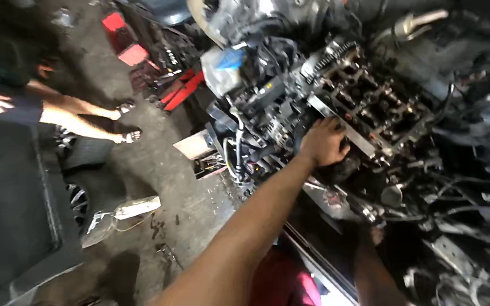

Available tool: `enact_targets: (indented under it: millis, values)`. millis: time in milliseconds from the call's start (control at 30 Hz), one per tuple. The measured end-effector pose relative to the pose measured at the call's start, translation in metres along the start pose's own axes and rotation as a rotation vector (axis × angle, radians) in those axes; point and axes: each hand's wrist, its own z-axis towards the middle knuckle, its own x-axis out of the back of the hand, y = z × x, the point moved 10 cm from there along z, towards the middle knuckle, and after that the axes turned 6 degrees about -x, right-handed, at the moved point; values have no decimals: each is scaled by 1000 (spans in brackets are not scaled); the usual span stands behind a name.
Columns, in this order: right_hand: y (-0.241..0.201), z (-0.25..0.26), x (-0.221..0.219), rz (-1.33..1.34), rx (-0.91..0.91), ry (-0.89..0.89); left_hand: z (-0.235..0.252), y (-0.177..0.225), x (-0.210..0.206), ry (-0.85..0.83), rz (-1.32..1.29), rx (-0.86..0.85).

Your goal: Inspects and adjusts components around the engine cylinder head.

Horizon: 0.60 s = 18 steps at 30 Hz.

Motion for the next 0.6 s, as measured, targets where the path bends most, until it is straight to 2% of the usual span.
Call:
enact_targets:
  millis: [67, 133, 200, 600]
  values:
    - [-6, -5, 7, -26, -53, -53, 0, 0, 2, 61, 27, -21]
    - [-18, -16, 19, 19, -71, -78, 2, -1, 2, 48, 31, -9]
    - [-25, -20, 27, 119, -61, -27, 2, -3, 1, 28, 42, -2]
    - [-7, 0, 22, 337, -116, 51, 1, -4, 5, 131, 91, -32]
